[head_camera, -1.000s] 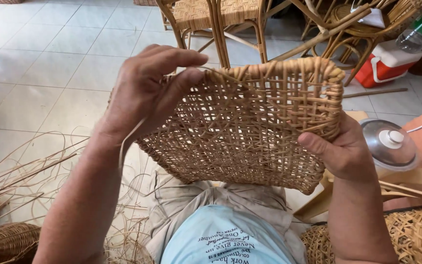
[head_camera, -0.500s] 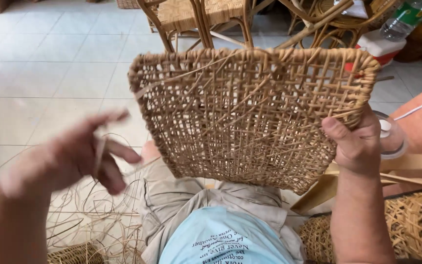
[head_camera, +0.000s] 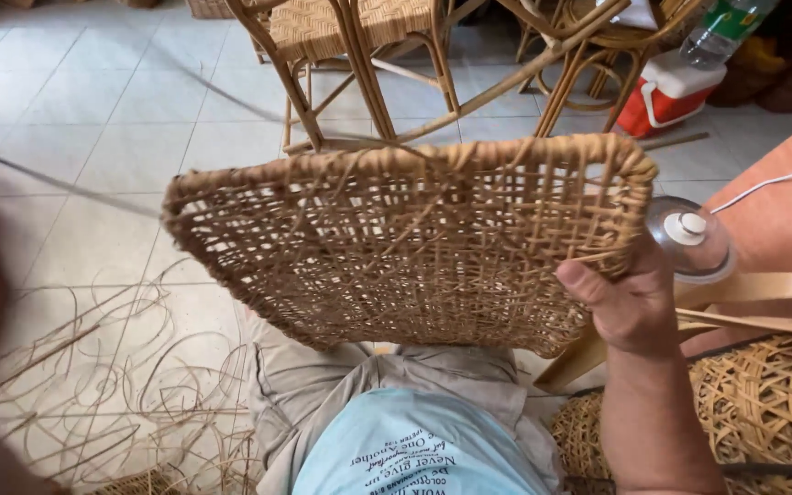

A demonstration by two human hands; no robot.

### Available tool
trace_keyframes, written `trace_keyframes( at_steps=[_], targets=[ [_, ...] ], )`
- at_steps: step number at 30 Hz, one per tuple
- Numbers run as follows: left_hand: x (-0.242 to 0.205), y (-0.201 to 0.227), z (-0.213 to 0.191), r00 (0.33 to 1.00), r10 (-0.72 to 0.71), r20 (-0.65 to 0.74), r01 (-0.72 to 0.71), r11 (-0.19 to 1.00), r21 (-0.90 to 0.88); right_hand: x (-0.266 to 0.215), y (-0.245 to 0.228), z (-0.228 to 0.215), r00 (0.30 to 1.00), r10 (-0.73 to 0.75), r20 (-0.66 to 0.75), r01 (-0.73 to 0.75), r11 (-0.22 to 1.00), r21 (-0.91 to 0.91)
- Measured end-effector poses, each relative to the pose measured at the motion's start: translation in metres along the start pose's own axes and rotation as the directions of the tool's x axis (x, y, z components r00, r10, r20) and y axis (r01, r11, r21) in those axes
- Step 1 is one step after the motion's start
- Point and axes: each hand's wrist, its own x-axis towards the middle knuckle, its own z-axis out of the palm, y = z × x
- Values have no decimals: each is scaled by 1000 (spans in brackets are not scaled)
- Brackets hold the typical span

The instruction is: Weaving wicker strands into a rectangular panel for furniture construction.

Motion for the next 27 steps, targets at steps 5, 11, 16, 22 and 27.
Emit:
trace_keyframes(
  at_steps=[5,11,16,22,27],
  targets=[
    [43,81,87,1000,-3,-28,14,927,375,0,-7,15,994,43,100,-49,997,60],
    [87,79,100,983,-174,62,184,917,-354,1,3,2,991,97,93,-104,991,78],
    [109,84,111,960,-277,-23,219,805,-552,12,-12,5,979,182,88,-181,983,-15],
    [118,76,114,978,-199,-58,146,862,-486,43,-48,21,984,157,82,-149,984,-94],
    [119,64,119,970,-235,-63,181,870,-459,60,-51,26,972,190,137,-173,977,-126]
  ],
)
